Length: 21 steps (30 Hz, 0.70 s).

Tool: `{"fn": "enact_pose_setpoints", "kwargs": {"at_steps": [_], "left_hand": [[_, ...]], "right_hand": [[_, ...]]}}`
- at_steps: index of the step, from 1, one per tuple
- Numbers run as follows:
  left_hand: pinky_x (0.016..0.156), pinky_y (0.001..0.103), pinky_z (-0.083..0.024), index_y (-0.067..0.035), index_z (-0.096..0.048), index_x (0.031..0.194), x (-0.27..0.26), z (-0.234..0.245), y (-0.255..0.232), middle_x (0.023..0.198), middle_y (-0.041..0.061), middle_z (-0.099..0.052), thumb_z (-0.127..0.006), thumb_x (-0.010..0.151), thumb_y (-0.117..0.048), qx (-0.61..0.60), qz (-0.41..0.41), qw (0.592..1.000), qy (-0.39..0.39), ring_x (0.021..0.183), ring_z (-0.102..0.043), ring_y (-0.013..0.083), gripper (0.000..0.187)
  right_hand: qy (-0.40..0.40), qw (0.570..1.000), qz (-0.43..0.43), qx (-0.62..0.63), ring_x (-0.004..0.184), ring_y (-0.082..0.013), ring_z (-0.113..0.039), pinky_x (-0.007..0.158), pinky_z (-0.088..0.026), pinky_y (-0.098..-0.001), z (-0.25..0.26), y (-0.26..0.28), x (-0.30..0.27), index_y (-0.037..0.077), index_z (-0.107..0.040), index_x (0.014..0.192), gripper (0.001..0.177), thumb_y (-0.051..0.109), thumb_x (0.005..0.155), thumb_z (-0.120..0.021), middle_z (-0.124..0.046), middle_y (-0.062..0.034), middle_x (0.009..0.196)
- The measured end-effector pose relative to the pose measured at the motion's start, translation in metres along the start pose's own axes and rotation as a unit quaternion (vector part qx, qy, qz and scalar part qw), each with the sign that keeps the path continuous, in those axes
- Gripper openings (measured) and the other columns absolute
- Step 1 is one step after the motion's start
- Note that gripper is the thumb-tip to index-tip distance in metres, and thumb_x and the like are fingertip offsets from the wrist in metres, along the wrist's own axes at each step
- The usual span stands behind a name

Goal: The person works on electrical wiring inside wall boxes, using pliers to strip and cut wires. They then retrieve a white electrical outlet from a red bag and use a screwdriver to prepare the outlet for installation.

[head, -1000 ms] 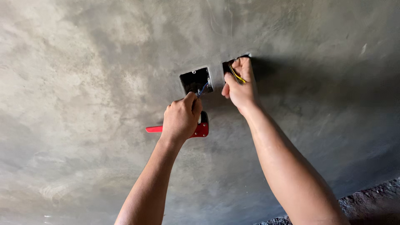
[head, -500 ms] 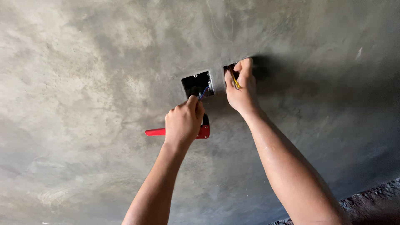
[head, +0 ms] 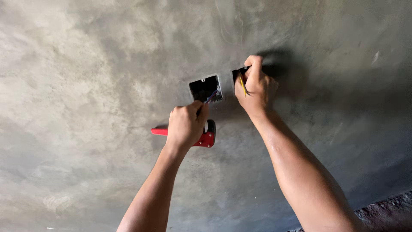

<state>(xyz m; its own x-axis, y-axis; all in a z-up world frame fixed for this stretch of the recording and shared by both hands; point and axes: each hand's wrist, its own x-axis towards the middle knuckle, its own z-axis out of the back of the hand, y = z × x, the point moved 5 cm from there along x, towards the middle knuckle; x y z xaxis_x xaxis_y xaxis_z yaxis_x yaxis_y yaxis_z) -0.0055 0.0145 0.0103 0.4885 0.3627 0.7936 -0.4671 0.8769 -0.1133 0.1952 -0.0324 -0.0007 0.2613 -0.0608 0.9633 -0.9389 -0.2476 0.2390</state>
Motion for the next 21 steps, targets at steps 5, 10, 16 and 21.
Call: {"fn": "enact_pose_setpoints", "kwargs": {"at_steps": [5,10,16,21], "left_hand": [[0.051,0.04,-0.051,-0.004,-0.067,0.075,0.001,0.003,0.003,0.054,0.011,-0.062,-0.062,0.097,-0.021,-0.004,0.024,1.0,-0.005,0.046,-0.063,0.0287,0.029],[0.048,0.04,-0.051,-0.006,-0.067,0.075,0.001,0.0,0.006,0.052,0.008,-0.062,-0.06,0.1,-0.023,0.026,0.054,0.998,0.023,0.043,-0.063,0.0249,0.032],[0.047,0.041,-0.051,-0.007,-0.064,0.075,-0.004,-0.002,0.004,0.053,0.009,-0.063,-0.058,0.103,-0.025,0.059,0.03,0.998,0.022,0.044,-0.063,0.0263,0.033],[0.05,0.044,-0.049,-0.006,-0.062,0.075,-0.006,-0.001,0.002,0.054,0.013,-0.062,-0.061,0.101,-0.025,0.052,0.002,0.999,0.002,0.048,-0.06,0.0335,0.033]], "right_hand": [[0.029,0.997,0.005,0.065,0.072,-0.0318,-0.071,0.062,-0.053,-0.0425,0.003,-0.004,0.0,0.007,-0.041,0.12,0.043,0.003,0.09,-0.071,-0.07,-0.0081,0.078],[0.133,0.981,-0.013,0.141,0.07,-0.0268,-0.076,0.06,-0.056,-0.0399,0.007,-0.012,0.009,0.009,-0.038,0.116,0.04,0.001,0.092,-0.069,-0.073,-0.0068,0.081],[0.185,0.981,0.043,-0.029,0.06,-0.0338,-0.068,0.053,-0.052,-0.0472,0.008,-0.008,0.015,0.01,-0.041,0.113,0.039,0.008,0.093,-0.075,-0.066,-0.0089,0.065],[0.118,0.989,0.065,-0.055,0.063,-0.0342,-0.068,0.057,-0.051,-0.048,0.003,-0.003,0.011,0.012,-0.044,0.114,0.039,0.003,0.091,-0.074,-0.065,-0.0092,0.068]]}}
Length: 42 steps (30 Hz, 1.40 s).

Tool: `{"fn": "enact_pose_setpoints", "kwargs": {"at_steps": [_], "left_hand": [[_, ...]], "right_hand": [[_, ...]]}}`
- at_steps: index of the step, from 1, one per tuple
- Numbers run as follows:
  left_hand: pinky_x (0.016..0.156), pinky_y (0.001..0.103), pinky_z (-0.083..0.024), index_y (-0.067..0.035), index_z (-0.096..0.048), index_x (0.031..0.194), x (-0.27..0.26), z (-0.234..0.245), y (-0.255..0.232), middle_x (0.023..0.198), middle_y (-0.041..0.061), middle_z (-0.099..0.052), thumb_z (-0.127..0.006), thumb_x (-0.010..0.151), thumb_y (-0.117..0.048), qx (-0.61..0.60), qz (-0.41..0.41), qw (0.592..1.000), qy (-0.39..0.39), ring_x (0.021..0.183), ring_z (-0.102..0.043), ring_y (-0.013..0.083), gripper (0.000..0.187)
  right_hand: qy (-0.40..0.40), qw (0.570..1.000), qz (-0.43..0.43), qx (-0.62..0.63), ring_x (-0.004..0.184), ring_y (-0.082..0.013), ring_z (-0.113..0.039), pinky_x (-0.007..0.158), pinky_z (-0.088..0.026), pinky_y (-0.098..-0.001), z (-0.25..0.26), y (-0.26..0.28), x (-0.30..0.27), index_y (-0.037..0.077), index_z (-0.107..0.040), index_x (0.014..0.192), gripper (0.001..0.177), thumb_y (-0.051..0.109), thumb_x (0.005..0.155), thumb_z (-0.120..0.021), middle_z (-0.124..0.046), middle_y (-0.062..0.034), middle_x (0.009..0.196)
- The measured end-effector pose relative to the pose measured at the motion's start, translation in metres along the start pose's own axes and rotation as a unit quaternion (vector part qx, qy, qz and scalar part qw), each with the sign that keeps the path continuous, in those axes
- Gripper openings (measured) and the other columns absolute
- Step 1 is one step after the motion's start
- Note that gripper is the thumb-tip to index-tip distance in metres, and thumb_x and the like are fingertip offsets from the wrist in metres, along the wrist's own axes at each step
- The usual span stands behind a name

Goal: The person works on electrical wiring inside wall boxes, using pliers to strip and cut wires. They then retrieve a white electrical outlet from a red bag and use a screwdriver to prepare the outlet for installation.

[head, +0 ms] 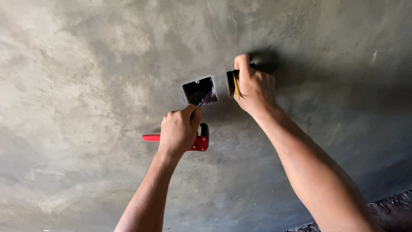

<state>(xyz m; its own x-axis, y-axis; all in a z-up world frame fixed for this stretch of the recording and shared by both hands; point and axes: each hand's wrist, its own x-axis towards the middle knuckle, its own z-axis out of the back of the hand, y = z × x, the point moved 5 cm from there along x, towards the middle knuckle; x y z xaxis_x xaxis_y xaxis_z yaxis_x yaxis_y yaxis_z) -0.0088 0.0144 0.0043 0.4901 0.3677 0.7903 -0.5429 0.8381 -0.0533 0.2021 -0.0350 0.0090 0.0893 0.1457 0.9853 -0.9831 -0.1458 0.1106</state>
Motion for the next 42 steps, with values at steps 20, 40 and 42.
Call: {"fn": "enact_pose_setpoints", "kwargs": {"at_steps": [20,40,42], "left_hand": [[0.051,0.04,-0.051,-0.004,-0.061,0.075,-0.005,-0.001,-0.009,0.056,0.012,-0.064,-0.061,0.101,-0.022,-0.035,0.062,0.997,0.03,0.047,-0.064,0.0277,0.031],[0.047,0.038,-0.045,-0.002,-0.063,0.077,-0.009,0.0,-0.004,0.054,0.014,-0.058,-0.063,0.099,-0.019,-0.078,0.098,0.992,0.004,0.043,-0.05,0.0277,0.028],[0.049,0.038,-0.048,-0.001,-0.061,0.078,-0.014,-0.002,-0.008,0.058,0.016,-0.056,-0.063,0.099,-0.018,-0.064,0.069,0.996,-0.003,0.044,-0.05,0.0297,0.027]], "right_hand": [[-0.056,0.991,0.081,0.086,0.052,-0.0236,-0.064,0.046,-0.046,-0.041,0.01,-0.01,-0.004,0.008,-0.052,0.11,0.027,-0.001,0.092,-0.069,-0.06,-0.0042,0.061],[-0.031,0.997,0.004,0.067,0.055,-0.0296,-0.066,0.05,-0.048,-0.0453,-0.005,-0.008,-0.005,0.01,-0.049,0.117,0.028,0.003,0.095,-0.064,-0.063,-0.0083,0.065],[-0.069,0.995,0.01,0.076,0.061,-0.0325,-0.068,0.052,-0.049,-0.0469,-0.003,-0.003,-0.005,0.01,-0.047,0.115,0.029,0.009,0.095,-0.068,-0.065,-0.0093,0.069]]}}
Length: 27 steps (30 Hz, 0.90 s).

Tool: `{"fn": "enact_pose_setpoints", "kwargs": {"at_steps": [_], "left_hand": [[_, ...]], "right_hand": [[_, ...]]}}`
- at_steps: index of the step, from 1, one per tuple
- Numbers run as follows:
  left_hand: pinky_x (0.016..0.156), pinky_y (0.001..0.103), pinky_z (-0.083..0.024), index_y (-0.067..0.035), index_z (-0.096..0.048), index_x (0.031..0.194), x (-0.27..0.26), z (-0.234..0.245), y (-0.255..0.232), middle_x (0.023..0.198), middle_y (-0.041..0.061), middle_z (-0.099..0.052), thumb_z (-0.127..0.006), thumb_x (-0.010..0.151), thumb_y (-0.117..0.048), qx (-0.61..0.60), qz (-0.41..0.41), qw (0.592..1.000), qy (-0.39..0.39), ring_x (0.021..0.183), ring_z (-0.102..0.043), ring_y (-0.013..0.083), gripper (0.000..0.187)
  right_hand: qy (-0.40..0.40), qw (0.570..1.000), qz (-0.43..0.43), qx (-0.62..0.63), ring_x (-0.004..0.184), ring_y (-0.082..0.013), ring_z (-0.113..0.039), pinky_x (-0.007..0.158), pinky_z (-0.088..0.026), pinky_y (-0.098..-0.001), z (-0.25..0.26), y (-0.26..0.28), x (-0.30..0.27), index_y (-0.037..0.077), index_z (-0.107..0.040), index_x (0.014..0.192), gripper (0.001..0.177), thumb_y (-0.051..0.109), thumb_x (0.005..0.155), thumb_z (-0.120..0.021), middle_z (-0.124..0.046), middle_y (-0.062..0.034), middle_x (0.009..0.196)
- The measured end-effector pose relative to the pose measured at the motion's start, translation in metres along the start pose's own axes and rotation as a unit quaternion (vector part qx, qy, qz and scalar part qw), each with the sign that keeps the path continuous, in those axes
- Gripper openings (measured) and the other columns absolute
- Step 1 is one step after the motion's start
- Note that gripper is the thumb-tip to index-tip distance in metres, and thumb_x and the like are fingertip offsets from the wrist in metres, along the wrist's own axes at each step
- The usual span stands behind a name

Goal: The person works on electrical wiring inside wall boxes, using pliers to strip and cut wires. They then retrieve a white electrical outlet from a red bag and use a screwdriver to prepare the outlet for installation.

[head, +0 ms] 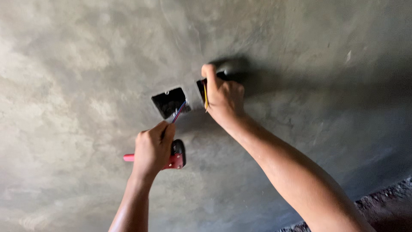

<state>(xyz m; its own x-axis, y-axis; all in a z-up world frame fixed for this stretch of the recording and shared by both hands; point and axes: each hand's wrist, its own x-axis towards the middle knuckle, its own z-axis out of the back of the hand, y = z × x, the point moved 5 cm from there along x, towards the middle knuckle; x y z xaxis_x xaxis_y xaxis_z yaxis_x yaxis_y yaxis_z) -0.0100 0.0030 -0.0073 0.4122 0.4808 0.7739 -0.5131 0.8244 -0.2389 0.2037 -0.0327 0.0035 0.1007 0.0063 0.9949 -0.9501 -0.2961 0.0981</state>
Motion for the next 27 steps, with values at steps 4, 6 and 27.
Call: {"fn": "enact_pose_setpoints", "kwargs": {"at_steps": [4,6,27], "left_hand": [[0.052,0.04,-0.049,-0.003,-0.058,0.075,-0.007,-0.013,-0.013,0.058,0.011,-0.062,-0.061,0.101,-0.019,0.01,-0.03,0.999,-0.017,0.05,-0.062,0.0289,0.031],[0.051,0.041,-0.05,-0.003,-0.059,0.076,-0.008,-0.01,-0.013,0.057,0.01,-0.062,-0.06,0.101,-0.02,0.012,-0.008,1.0,-0.012,0.048,-0.064,0.0283,0.03],[0.047,0.036,-0.044,0.0,-0.058,0.074,-0.011,-0.011,-0.008,0.052,0.012,-0.055,-0.06,0.103,-0.017,0.015,-0.006,1.0,0.006,0.04,-0.051,0.0246,0.033]], "right_hand": [[0.007,0.998,-0.065,0.013,0.065,-0.0334,-0.071,0.056,-0.051,-0.0482,0.001,0.001,0.004,0.011,-0.049,0.111,0.028,0.006,0.09,-0.067,-0.069,-0.0073,0.071],[0.053,0.994,-0.07,0.058,0.064,-0.0329,-0.071,0.056,-0.051,-0.0481,0.005,-0.006,0.002,0.01,-0.049,0.108,0.026,0.007,0.092,-0.069,-0.07,-0.0068,0.068],[0.164,0.854,-0.296,0.395,0.048,-0.0158,-0.057,0.04,-0.048,-0.0308,-0.02,-0.037,-0.035,0.012,-0.03,0.116,0.042,-0.015,0.086,-0.041,-0.052,-0.0278,0.141]]}}
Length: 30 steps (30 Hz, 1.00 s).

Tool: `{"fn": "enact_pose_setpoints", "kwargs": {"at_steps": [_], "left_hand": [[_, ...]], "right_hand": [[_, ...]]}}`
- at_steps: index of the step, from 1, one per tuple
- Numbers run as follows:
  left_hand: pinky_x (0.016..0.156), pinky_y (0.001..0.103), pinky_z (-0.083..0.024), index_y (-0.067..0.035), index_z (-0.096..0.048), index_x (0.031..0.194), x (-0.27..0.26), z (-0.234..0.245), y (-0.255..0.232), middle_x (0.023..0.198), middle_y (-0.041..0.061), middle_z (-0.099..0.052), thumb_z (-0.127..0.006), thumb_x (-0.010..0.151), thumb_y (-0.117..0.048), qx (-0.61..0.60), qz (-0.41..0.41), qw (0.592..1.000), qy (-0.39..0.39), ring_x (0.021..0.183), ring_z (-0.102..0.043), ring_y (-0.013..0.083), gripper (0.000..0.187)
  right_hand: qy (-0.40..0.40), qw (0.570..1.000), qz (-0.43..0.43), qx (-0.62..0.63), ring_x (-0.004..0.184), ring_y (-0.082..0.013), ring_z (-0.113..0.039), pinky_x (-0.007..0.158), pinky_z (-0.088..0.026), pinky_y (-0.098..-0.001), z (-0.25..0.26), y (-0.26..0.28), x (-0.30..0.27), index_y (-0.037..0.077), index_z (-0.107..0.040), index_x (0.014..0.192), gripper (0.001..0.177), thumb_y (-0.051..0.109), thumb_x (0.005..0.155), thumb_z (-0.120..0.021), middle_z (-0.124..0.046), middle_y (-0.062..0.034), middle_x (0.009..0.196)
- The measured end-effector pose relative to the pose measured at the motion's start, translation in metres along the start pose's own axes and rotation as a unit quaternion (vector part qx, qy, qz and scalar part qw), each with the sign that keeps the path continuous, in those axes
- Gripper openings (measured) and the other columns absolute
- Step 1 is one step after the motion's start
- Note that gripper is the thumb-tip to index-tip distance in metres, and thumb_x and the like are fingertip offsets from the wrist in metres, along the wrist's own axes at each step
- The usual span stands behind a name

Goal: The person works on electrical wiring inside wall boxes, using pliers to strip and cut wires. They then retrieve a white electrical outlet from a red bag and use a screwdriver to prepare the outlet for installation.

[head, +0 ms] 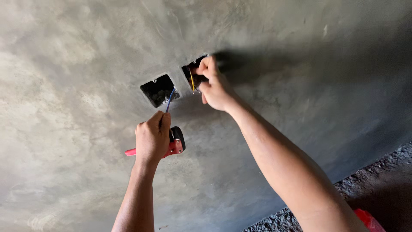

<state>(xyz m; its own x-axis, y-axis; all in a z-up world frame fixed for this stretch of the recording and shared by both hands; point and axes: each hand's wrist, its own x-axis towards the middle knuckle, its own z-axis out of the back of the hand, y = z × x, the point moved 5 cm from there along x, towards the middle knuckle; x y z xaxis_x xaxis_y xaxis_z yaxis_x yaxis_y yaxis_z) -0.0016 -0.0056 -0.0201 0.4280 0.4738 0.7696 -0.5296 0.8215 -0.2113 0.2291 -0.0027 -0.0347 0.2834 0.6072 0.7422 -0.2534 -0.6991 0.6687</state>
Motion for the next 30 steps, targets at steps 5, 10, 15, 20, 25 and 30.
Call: {"fn": "enact_pose_setpoints", "kwargs": {"at_steps": [5,10,15,20,25,30], "left_hand": [[0.048,0.037,-0.046,-0.001,-0.058,0.075,0.0,0.0,0.001,0.053,0.013,-0.055,-0.059,0.102,-0.017,-0.007,0.01,1.0,0.0,0.041,-0.051,0.0266,0.032],[0.051,0.04,-0.048,-0.003,-0.058,0.076,0.0,0.003,-0.002,0.055,0.014,-0.057,-0.059,0.101,-0.02,-0.003,0.002,1.0,-0.007,0.045,-0.056,0.0312,0.031],[0.055,0.046,-0.049,-0.004,-0.057,0.075,0.002,0.005,-0.002,0.058,0.014,-0.061,-0.06,0.103,-0.025,0.059,-0.013,0.998,-0.015,0.052,-0.06,0.0368,0.035],[0.054,0.047,-0.05,-0.006,-0.059,0.078,0.002,0.003,-0.001,0.059,0.013,-0.063,-0.058,0.103,-0.026,0.087,-0.023,0.996,-0.013,0.053,-0.063,0.0355,0.032],[0.052,0.047,-0.049,-0.005,-0.058,0.078,0.004,0.004,-0.004,0.059,0.012,-0.063,-0.057,0.104,-0.027,0.098,-0.017,0.995,-0.008,0.051,-0.063,0.0351,0.034],[0.053,0.049,-0.049,-0.006,-0.06,0.079,0.015,0.011,-0.011,0.057,0.015,-0.061,-0.059,0.104,-0.026,0.109,-0.033,0.993,-0.041,0.051,-0.062,0.0376,0.033]], "right_hand": [[0.0,1.0,-0.001,-0.018,0.05,-0.0236,-0.065,0.045,-0.051,-0.0379,-0.007,0.002,-0.001,0.011,-0.03,0.116,0.039,-0.012,0.088,-0.046,-0.062,-0.0197,0.129],[-0.081,0.934,0.205,-0.281,0.083,-0.0403,-0.069,0.065,-0.052,-0.0497,-0.003,0.029,-0.005,0.01,-0.038,0.115,0.038,-0.005,0.09,-0.064,-0.067,-0.0156,0.097],[-0.059,0.913,0.223,-0.336,0.084,-0.0384,-0.07,0.066,-0.05,-0.0516,-0.001,0.046,-0.01,0.009,-0.042,0.111,0.038,-0.001,0.089,-0.071,-0.068,-0.0094,0.087],[-0.08,0.919,0.208,-0.326,0.08,-0.0353,-0.072,0.062,-0.053,-0.0494,0.002,0.047,-0.003,0.01,-0.043,0.105,0.038,0.002,0.085,-0.075,-0.072,-0.0068,0.085],[-0.12,0.9,0.196,-0.369,0.067,-0.0356,-0.069,0.054,-0.051,-0.0488,-0.005,0.038,0.006,0.008,-0.043,0.102,0.036,0.003,0.084,-0.075,-0.065,-0.0088,0.073],[-0.201,0.901,0.23,-0.308,0.062,-0.0365,-0.064,0.055,-0.049,-0.047,-0.015,0.035,0.008,0.01,-0.042,0.098,0.032,-0.007,0.088,-0.067,-0.057,-0.0099,0.068]]}}
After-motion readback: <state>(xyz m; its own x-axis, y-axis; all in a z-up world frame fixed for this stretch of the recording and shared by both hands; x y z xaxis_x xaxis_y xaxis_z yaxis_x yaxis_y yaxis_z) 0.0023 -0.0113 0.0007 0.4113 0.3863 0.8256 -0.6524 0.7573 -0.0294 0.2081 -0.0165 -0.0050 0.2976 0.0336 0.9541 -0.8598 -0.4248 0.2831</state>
